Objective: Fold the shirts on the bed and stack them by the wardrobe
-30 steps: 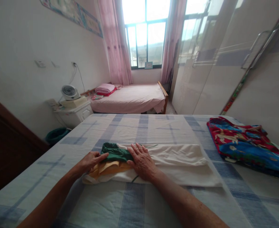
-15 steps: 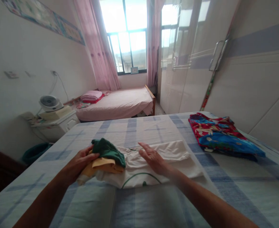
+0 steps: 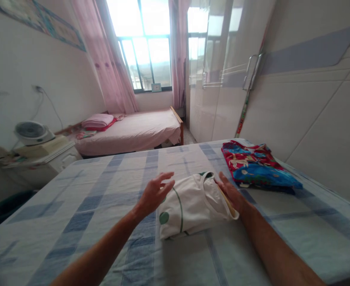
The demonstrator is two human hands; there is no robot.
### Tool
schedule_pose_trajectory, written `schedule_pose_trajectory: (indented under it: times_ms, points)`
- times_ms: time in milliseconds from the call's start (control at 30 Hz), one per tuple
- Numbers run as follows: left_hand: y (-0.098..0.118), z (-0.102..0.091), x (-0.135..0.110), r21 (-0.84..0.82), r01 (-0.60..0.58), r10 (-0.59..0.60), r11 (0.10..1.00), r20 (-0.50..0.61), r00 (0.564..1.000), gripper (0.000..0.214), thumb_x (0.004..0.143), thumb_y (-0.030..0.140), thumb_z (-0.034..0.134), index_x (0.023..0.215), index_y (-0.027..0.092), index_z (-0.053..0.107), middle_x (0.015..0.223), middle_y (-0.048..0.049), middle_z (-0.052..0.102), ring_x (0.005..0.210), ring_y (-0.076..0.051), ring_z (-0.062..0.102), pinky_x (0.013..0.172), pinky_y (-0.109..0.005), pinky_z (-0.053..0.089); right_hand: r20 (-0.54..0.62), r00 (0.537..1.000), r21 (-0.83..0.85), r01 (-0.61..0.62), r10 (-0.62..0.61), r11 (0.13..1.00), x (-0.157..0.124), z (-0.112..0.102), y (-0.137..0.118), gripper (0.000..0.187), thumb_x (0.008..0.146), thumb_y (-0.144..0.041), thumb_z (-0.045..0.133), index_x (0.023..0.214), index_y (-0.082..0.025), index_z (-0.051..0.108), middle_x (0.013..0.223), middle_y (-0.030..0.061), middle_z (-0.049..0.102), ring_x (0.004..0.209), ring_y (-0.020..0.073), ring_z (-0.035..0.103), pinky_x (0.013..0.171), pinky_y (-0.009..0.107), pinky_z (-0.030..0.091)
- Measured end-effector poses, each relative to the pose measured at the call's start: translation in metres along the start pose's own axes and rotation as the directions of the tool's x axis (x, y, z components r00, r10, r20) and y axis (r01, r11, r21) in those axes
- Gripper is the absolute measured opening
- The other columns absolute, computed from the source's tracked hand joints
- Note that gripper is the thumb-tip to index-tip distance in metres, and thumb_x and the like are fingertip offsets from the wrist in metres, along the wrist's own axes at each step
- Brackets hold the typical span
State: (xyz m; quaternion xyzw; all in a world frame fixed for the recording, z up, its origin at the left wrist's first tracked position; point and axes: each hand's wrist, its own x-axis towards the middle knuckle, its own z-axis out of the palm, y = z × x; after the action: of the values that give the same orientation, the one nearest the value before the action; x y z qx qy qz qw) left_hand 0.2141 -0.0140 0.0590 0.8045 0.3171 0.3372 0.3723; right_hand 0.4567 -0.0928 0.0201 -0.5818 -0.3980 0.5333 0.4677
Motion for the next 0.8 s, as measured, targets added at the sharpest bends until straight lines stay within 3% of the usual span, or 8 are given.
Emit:
schedule_pose_trajectory:
  times_ms: [167,333,400,467,533,567,700,800]
  points:
    - [-0.039,0.015,-0.038,0.412,-0.148,0.092,0.899,0.151,0.984,0.057,0.085,0.043,0.051,0.136,0.022,0.042,0.149,-0.0099,0.029,0.139,-0.029,0.017,0.111,-0.05,0.021,0.072,0.997,0.0,0.034,-0.034,0.999,0.0,0.003,-0.004,0.056,0.072,-0.038,0.061,0.123,-0.018,0.05,0.104,0.0081,0.068,0.087,0.0241,0.066,0.078,0.037,0.052]
    - [-0.045,0.031,-0.049,0.481,-0.273,0.147,0.833,0.283,0.948,0.068,0.078,0.058,0.054,0.138,0.031,0.038,0.151,-0.0077,0.025,0.14,-0.033,0.011,0.11,-0.059,0.009,-0.072,0.992,-0.365,0.067,-0.1,0.929,0.004,-0.019,-0.001,0.062,0.071,-0.027,0.051,0.131,-0.014,0.044,0.101,0.009,0.068,0.086,0.0247,0.065,0.075,0.036,0.051]
    - [-0.045,0.032,-0.048,0.476,-0.272,0.144,0.837,0.288,0.947,0.069,0.077,0.061,0.052,0.138,0.031,0.038,0.151,-0.0075,0.025,0.139,-0.034,0.011,0.109,-0.061,0.005,-0.333,0.917,-0.632,-0.045,-0.219,0.773,0.003,-0.026,-0.003,0.062,0.071,-0.024,0.048,0.132,-0.013,0.044,0.099,0.0112,0.068,0.086,0.0262,0.064,0.078,0.039,0.05]
    - [-0.045,0.031,-0.047,0.469,-0.271,0.137,0.841,0.3,0.944,0.071,0.076,0.064,0.051,0.138,0.032,0.038,0.151,-0.0078,0.025,0.139,-0.035,0.011,0.109,-0.062,0.004,-0.48,0.746,-0.798,-0.152,-0.462,0.583,-0.001,-0.019,-0.007,0.059,0.076,-0.026,0.045,0.133,-0.012,0.042,0.105,0.0144,0.065,0.093,0.0286,0.062,0.084,0.043,0.047]
    - [-0.045,0.031,-0.046,0.47,-0.276,0.132,0.838,0.318,0.939,0.074,0.074,0.066,0.052,0.138,0.032,0.037,0.151,-0.0081,0.025,0.139,-0.036,0.011,0.108,-0.063,0.002,-0.372,0.637,-0.904,-0.083,-0.675,0.42,-0.005,0.002,-0.01,0.054,0.084,-0.031,0.04,0.134,-0.013,0.042,0.12,0.0157,0.059,0.109,0.0286,0.055,0.093,0.043,0.041]
    - [-0.044,0.031,-0.046,0.474,-0.279,0.13,0.835,0.323,0.937,0.075,0.073,0.066,0.052,0.138,0.032,0.037,0.151,-0.0081,0.025,0.139,-0.036,0.01,0.108,-0.064,0.002,-0.255,0.631,-0.941,0.012,-0.732,0.338,-0.007,0.018,-0.01,0.052,0.086,-0.033,0.039,0.134,-0.014,0.042,0.126,0.0151,0.055,0.117,0.0273,0.05,0.098,0.042,0.038]
    - [-0.043,0.034,-0.046,0.495,-0.279,0.135,0.823,0.308,0.942,0.076,0.074,0.062,0.054,0.141,0.034,0.031,0.152,-0.006,0.023,0.139,-0.035,0.012,0.108,-0.062,0.001,0.308,0.717,-0.897,0.437,-0.625,0.059,0.0,0.076,0.009,0.051,0.089,-0.041,0.04,0.138,-0.023,0.04,0.142,0.0059,0.041,0.134,0.023,0.03,0.109,0.044,0.023]
    - [-0.043,0.034,-0.046,0.498,-0.262,0.122,0.827,0.296,0.948,0.077,0.073,0.059,0.058,0.14,0.035,0.031,0.151,-0.0053,0.026,0.138,-0.036,0.016,0.109,-0.062,0.004,0.37,0.774,-0.889,0.456,-0.514,0.047,0.013,0.083,0.032,0.055,0.089,-0.046,0.04,0.138,-0.023,0.039,0.143,0.0062,0.039,0.135,0.0238,0.029,0.11,0.047,0.021]
